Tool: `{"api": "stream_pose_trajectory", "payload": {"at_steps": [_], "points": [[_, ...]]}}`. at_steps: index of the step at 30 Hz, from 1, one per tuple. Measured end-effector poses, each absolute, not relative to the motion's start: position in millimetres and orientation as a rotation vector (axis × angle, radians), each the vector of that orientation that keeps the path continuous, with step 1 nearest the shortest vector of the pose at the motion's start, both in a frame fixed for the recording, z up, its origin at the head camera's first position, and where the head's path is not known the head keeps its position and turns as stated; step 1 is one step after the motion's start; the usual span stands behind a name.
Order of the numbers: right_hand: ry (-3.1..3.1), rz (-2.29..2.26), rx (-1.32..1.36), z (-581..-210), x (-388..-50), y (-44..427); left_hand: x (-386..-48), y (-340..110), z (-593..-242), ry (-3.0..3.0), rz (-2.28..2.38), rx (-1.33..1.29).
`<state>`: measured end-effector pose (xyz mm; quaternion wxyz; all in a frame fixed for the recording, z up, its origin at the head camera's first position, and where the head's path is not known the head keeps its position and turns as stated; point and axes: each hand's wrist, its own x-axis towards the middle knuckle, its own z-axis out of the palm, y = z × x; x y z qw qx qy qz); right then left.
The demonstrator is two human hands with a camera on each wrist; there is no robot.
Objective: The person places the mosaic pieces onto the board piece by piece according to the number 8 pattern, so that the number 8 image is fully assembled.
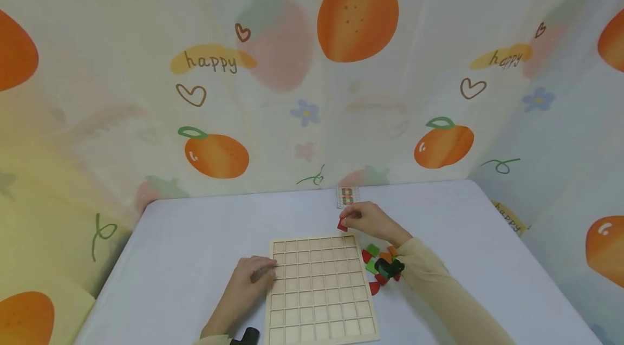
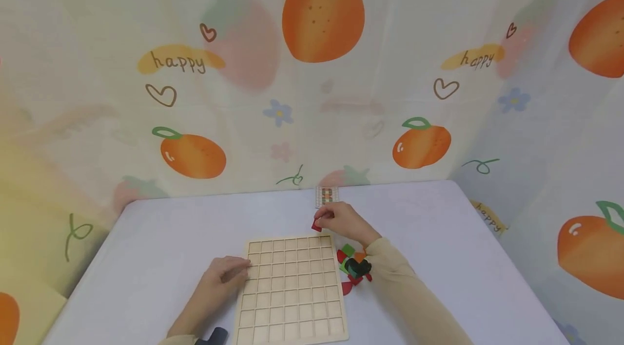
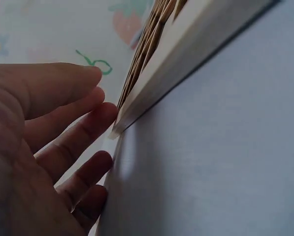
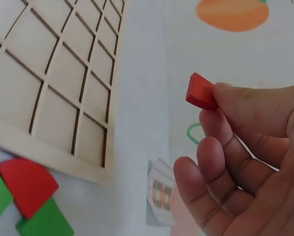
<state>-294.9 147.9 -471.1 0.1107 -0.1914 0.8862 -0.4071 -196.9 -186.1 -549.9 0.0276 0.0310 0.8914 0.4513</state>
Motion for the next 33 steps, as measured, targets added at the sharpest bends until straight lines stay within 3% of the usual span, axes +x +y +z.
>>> {"api": "stream_pose_trajectory", "payload": {"at_steps": [10,33], "points": [[2.551,-1.177,-0.527,-482.7,-299.4,129.3,-183.4,-188.8,-559.6,3.015,1.048,0.388],[2.550,-1.040,-0.480,-500.9,-301.3,102.3,-183.1,-188.1,-558.9,2.974,1.138,0.342]]}}
